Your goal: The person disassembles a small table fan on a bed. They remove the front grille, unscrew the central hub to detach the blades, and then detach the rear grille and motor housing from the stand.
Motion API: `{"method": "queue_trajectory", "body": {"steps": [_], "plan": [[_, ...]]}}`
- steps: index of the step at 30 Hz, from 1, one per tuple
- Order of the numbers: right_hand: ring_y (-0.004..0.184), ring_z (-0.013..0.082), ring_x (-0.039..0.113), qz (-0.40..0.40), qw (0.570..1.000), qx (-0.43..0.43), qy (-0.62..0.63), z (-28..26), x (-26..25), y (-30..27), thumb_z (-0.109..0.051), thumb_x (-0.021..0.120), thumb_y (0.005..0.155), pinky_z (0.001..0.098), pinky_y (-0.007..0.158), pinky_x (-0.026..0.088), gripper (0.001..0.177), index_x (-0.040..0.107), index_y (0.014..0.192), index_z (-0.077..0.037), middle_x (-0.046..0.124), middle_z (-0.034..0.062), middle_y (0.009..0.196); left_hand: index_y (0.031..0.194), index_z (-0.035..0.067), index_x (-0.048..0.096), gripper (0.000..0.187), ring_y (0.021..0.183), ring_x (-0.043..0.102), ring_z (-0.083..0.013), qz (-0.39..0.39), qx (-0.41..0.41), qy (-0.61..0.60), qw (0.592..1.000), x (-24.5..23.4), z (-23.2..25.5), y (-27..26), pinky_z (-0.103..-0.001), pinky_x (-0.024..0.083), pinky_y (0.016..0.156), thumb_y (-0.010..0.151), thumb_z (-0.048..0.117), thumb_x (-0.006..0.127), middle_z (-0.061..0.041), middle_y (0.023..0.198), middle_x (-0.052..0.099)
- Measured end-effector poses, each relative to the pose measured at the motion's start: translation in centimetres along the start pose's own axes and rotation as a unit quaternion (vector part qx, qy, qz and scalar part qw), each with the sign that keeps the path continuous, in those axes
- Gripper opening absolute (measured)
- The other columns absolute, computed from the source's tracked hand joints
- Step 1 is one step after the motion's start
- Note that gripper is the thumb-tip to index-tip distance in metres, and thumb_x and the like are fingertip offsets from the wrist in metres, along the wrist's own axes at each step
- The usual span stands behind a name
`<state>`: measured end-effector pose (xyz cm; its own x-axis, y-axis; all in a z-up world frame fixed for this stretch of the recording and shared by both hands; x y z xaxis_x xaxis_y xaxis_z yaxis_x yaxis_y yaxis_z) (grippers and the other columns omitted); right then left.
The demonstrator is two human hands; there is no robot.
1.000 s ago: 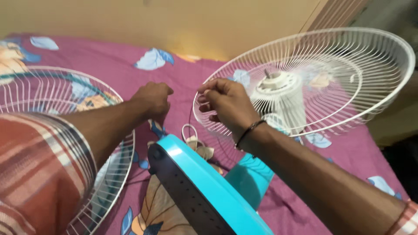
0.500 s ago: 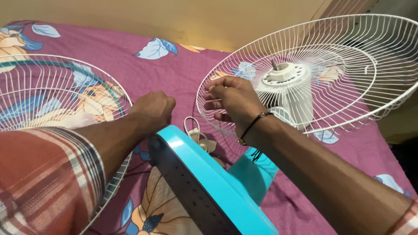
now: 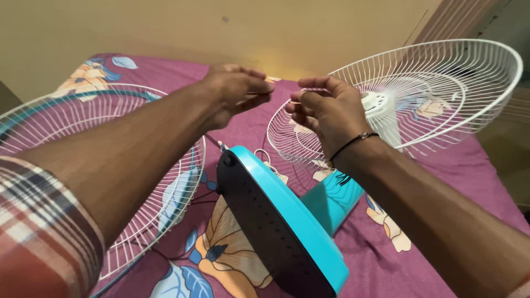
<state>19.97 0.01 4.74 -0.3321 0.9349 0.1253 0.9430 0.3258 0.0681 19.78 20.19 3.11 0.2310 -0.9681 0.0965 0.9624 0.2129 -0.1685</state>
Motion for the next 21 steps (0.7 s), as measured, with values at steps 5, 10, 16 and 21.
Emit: {"method": "queue_trajectory", "body": {"steps": [5,10,16,21], "plan": [[0.083,0.0170,0.073,-0.025,0.995,-0.077,-0.051,-3.9,-1.5,-3.4,-0.003,0.070,0.092,0.0279,0.074,0.060,0.021,0.064,0.111,0.003,0.073,0.0112,0.094,0.090,0.003,0.067,0.010,0.086,0.076,-0.0191,-0.066,-0.019,-0.125,0.990,5.6,2.6,-3.9,-0.025,0.065,0.079,0.083,0.001,0.075,-0.011,0.093,0.074],[0.078,0.0147,0.073,0.003,0.986,-0.120,-0.113,-6.3,-6.3,-7.6,-0.007,0.074,0.091,0.0270,0.071,0.060,0.015,0.069,0.101,0.003,0.076,0.0106,0.089,0.089,0.001,0.072,0.005,0.081,0.073,-0.0158,-0.099,-0.036,-0.154,0.982,12.3,1.3,-6.8,-0.020,0.063,0.075,0.086,0.004,0.074,-0.010,0.090,0.074],[0.075,0.0131,0.072,0.046,0.977,-0.148,-0.149,-7.8,-14.8,-13.6,-0.006,0.075,0.091,0.0263,0.069,0.060,0.010,0.073,0.095,0.003,0.076,0.0109,0.086,0.089,0.001,0.072,0.005,0.078,0.072,-0.0135,-0.137,-0.085,-0.205,0.965,21.8,-0.9,-12.0,-0.019,0.062,0.071,0.090,0.005,0.069,-0.008,0.089,0.073],[0.074,0.0126,0.073,0.125,0.977,-0.090,-0.145,-7.2,-24.1,-18.2,-0.007,0.074,0.090,0.0260,0.069,0.061,0.012,0.073,0.097,0.002,0.077,0.0090,0.087,0.095,-0.004,0.067,0.006,0.078,0.073,-0.0213,-0.166,-0.090,-0.166,0.968,29.8,-2.4,-15.7,-0.024,0.063,0.068,0.090,-0.001,0.064,-0.017,0.093,0.074]]}}
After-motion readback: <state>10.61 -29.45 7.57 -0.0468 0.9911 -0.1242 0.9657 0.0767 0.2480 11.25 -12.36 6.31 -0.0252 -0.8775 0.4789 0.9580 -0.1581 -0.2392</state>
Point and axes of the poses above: each hand's wrist, its own y-axis towards the middle knuckle, its own x-axis out of the palm, z = x × y, the point moved 4 cm from there along y, towards the middle knuckle
